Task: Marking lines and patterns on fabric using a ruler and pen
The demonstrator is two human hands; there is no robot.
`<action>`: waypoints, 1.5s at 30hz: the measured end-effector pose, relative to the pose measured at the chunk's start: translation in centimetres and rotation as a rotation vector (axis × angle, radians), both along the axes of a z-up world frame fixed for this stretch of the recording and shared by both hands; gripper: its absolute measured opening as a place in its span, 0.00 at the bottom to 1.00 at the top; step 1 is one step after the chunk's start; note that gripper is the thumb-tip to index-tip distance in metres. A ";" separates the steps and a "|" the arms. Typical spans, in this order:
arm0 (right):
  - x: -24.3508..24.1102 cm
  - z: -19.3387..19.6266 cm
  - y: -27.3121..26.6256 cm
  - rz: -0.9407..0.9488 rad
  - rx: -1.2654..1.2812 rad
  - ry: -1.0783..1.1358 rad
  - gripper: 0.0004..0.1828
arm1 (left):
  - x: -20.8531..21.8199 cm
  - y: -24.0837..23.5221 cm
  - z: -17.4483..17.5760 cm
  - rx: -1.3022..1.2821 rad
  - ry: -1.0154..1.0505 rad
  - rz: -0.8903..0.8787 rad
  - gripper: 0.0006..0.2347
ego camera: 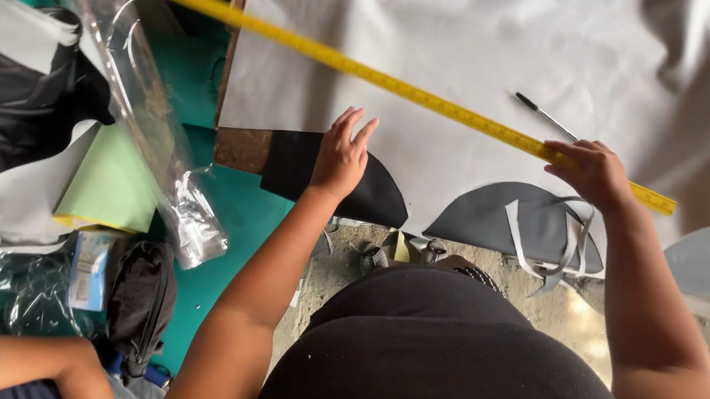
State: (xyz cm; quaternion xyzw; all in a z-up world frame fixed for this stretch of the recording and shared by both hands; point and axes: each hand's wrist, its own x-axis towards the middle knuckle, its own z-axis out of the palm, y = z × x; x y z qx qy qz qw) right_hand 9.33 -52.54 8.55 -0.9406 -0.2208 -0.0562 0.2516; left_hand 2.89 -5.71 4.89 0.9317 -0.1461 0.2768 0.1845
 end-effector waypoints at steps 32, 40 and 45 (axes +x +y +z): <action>1.2 -5.9 -1.8 0.121 -0.325 0.109 0.20 | -3.7 -12.7 -5.1 0.004 0.188 0.533 0.25; 8.1 0.7 -23.7 -0.405 0.641 0.601 0.22 | -3.9 -12.9 -4.4 -0.007 0.164 0.550 0.25; 15.4 3.7 -45.9 -0.787 0.456 0.173 0.30 | -3.7 -12.8 -4.1 0.014 0.145 0.558 0.24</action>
